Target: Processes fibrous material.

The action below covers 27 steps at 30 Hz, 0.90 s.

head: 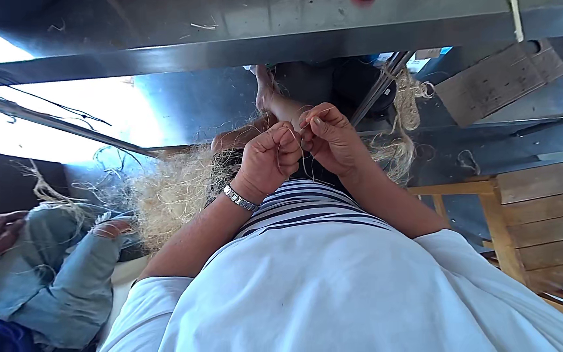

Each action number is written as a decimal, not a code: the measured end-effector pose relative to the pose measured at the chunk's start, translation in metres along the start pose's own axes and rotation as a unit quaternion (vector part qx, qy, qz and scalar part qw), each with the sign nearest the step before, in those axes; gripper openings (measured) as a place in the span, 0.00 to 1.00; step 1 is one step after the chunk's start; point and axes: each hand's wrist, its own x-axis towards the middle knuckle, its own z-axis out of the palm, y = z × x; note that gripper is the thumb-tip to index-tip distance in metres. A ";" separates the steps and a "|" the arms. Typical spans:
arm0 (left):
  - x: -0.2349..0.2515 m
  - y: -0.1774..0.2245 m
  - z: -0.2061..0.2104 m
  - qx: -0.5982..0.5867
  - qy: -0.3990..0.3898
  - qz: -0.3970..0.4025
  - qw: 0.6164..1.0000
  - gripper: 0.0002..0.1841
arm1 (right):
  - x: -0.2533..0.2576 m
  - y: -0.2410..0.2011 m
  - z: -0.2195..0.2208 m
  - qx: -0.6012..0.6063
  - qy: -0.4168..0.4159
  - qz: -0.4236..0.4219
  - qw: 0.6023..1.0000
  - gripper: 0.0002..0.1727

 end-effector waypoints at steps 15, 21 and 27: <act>0.006 0.009 0.013 0.208 0.149 0.008 0.967 0.18 | 0.009 0.003 -0.021 -0.204 -0.006 -0.053 0.978 0.08; 0.005 0.012 0.013 0.230 0.187 -0.005 0.955 0.17 | 0.012 0.006 -0.004 -0.275 -0.024 -0.082 0.958 0.13; 0.005 0.010 0.010 0.310 0.182 0.002 0.933 0.16 | 0.008 0.006 -0.002 -0.305 -0.023 -0.118 0.945 0.08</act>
